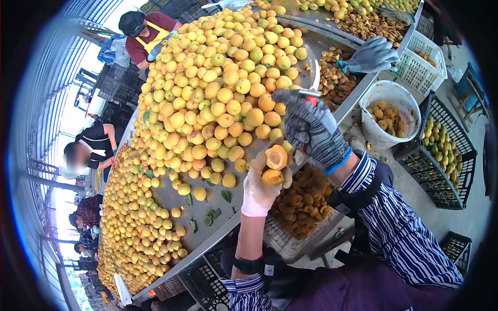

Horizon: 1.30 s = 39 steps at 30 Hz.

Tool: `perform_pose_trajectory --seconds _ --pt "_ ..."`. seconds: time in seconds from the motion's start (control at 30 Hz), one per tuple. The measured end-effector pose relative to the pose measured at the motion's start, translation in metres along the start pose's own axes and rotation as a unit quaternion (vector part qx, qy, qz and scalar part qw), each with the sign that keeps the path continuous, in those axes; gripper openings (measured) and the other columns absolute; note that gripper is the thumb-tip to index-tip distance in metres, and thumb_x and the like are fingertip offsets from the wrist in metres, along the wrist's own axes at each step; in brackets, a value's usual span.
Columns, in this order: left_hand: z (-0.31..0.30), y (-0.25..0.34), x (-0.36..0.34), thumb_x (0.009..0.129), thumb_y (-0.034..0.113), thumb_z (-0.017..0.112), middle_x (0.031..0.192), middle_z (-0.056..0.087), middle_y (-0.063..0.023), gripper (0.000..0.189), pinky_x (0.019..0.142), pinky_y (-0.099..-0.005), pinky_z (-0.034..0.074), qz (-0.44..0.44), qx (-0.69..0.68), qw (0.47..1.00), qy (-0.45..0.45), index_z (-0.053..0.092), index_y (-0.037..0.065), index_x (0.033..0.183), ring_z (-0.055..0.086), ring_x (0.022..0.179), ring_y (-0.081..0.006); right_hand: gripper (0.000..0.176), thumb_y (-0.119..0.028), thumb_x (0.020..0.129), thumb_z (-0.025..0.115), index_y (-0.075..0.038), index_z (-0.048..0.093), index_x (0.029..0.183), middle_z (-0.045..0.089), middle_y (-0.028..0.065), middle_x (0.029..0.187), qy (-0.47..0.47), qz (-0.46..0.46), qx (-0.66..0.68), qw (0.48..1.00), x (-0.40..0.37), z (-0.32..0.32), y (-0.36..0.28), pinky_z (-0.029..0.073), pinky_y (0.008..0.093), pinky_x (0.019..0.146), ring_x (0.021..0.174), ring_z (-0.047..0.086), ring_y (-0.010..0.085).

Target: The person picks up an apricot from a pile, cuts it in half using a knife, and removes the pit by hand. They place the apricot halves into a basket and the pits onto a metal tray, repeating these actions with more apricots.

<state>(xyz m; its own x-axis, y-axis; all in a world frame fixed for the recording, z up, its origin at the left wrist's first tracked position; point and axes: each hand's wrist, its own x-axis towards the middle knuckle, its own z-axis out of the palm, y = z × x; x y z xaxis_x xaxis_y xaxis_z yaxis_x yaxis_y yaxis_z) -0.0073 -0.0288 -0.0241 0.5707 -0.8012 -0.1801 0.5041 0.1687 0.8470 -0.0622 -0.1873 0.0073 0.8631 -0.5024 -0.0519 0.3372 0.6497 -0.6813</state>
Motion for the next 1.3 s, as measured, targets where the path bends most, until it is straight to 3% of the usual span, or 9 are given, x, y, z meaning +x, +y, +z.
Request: perform_pose_trajectory --seconds 0.33,0.87,0.93,0.97,1.0,1.07,1.13,1.27,1.3 --pt "0.018 -0.031 -0.009 0.093 0.054 0.035 0.065 0.049 -0.0095 0.056 0.048 -0.0288 0.032 -0.05 0.116 0.992 -0.002 0.053 0.002 0.1 0.041 0.048 -0.0182 0.028 -0.021 0.093 0.054 0.002 0.06 0.108 0.04 -0.0068 0.051 -0.094 -0.02 0.136 0.986 0.001 -0.006 -0.011 0.027 0.0193 0.034 0.037 0.034 0.0033" --pt "0.038 -0.006 -0.016 0.093 0.057 0.03 0.058 0.05 -0.0094 0.068 0.043 -0.0274 0.035 -0.173 0.05 0.983 0.019 0.057 -0.005 0.084 0.042 0.043 -0.0172 0.031 -0.025 0.093 0.055 0.003 0.061 0.104 0.043 -0.0064 0.048 -0.173 0.006 0.056 0.983 -0.007 0.001 -0.006 0.029 0.0179 0.035 0.035 0.037 0.0023" --pt "0.029 -0.01 -0.016 0.092 0.039 0.048 0.069 0.058 -0.0109 0.044 0.049 -0.0297 0.043 -0.174 0.0 0.985 0.0 0.055 -0.004 0.097 0.053 0.054 -0.02 0.029 -0.023 0.092 0.057 0.003 0.062 0.102 0.046 -0.006 0.051 -0.213 0.016 -0.048 0.976 -0.008 0.007 -0.012 0.029 0.0175 0.036 0.037 0.038 0.0022" --pt "0.025 -0.015 -0.017 0.092 0.039 0.048 0.069 0.058 -0.0109 0.044 0.049 -0.0297 0.043 -0.176 0.001 0.984 -0.001 0.055 -0.004 0.097 0.053 0.054 -0.02 0.028 -0.023 0.091 0.058 0.003 0.062 0.101 0.049 -0.0055 0.056 -0.2 -0.165 -0.162 0.952 -0.002 0.005 0.006 0.029 0.0173 0.037 0.039 0.039 0.0012" --pt "0.021 -0.024 -0.019 0.087 0.025 0.055 0.077 0.06 -0.0112 0.034 0.054 -0.0311 0.047 -0.11 0.069 0.991 0.017 0.05 -0.003 0.107 0.057 0.061 -0.0209 0.028 -0.023 0.091 0.058 0.003 0.062 0.101 0.049 -0.0055 0.056 -0.198 -0.165 -0.161 0.953 0.001 0.0 0.014 0.029 0.0173 0.037 0.039 0.039 0.0012" --pt "0.01 -0.035 -0.02 0.083 0.011 0.061 0.085 0.062 -0.0115 0.039 0.059 -0.0326 0.051 -0.044 0.138 0.989 0.031 0.045 -0.001 0.116 0.06 0.068 -0.0218 0.028 -0.024 0.091 0.059 0.002 0.063 0.101 0.048 -0.0066 0.057 -0.163 -0.021 -0.09 0.982 0.004 0.001 0.016 0.029 0.0172 0.038 0.04 0.038 0.0002" --pt "0.002 -0.042 -0.018 0.073 -0.009 0.064 0.093 0.063 -0.0111 0.064 0.067 -0.0328 0.053 0.192 0.497 0.844 -0.057 0.033 0.003 0.127 0.062 0.077 -0.0209 0.029 -0.027 0.091 0.059 0.0 0.062 0.1 0.042 -0.0081 0.054 -0.204 0.027 -0.071 0.976 0.006 -0.003 0.011 0.028 0.0182 0.036 0.038 0.035 0.0011" --pt "0.012 -0.047 -0.016 0.075 -0.007 0.063 0.09 0.062 -0.0117 0.06 0.064 -0.0309 0.054 0.207 0.499 0.841 -0.006 0.033 0.003 0.127 0.061 0.075 -0.0199 0.028 -0.029 0.092 0.056 -0.002 0.061 0.097 0.034 -0.0092 0.051 -0.042 0.192 0.027 0.98 0.011 -0.006 0.015 0.024 0.0202 0.034 0.037 0.03 0.0033" --pt "0.015 -0.045 -0.018 0.076 -0.008 0.062 0.087 0.061 -0.0114 0.058 0.062 -0.0303 0.053 0.091 0.244 0.966 0.005 0.035 0.003 0.126 0.061 0.073 -0.0194 0.027 -0.029 0.09 0.058 -0.003 0.062 0.095 0.037 -0.0069 0.051 -0.056 0.216 0.062 0.973 0.015 -0.01 0.019 0.026 0.0218 0.034 0.037 0.032 0.0052"
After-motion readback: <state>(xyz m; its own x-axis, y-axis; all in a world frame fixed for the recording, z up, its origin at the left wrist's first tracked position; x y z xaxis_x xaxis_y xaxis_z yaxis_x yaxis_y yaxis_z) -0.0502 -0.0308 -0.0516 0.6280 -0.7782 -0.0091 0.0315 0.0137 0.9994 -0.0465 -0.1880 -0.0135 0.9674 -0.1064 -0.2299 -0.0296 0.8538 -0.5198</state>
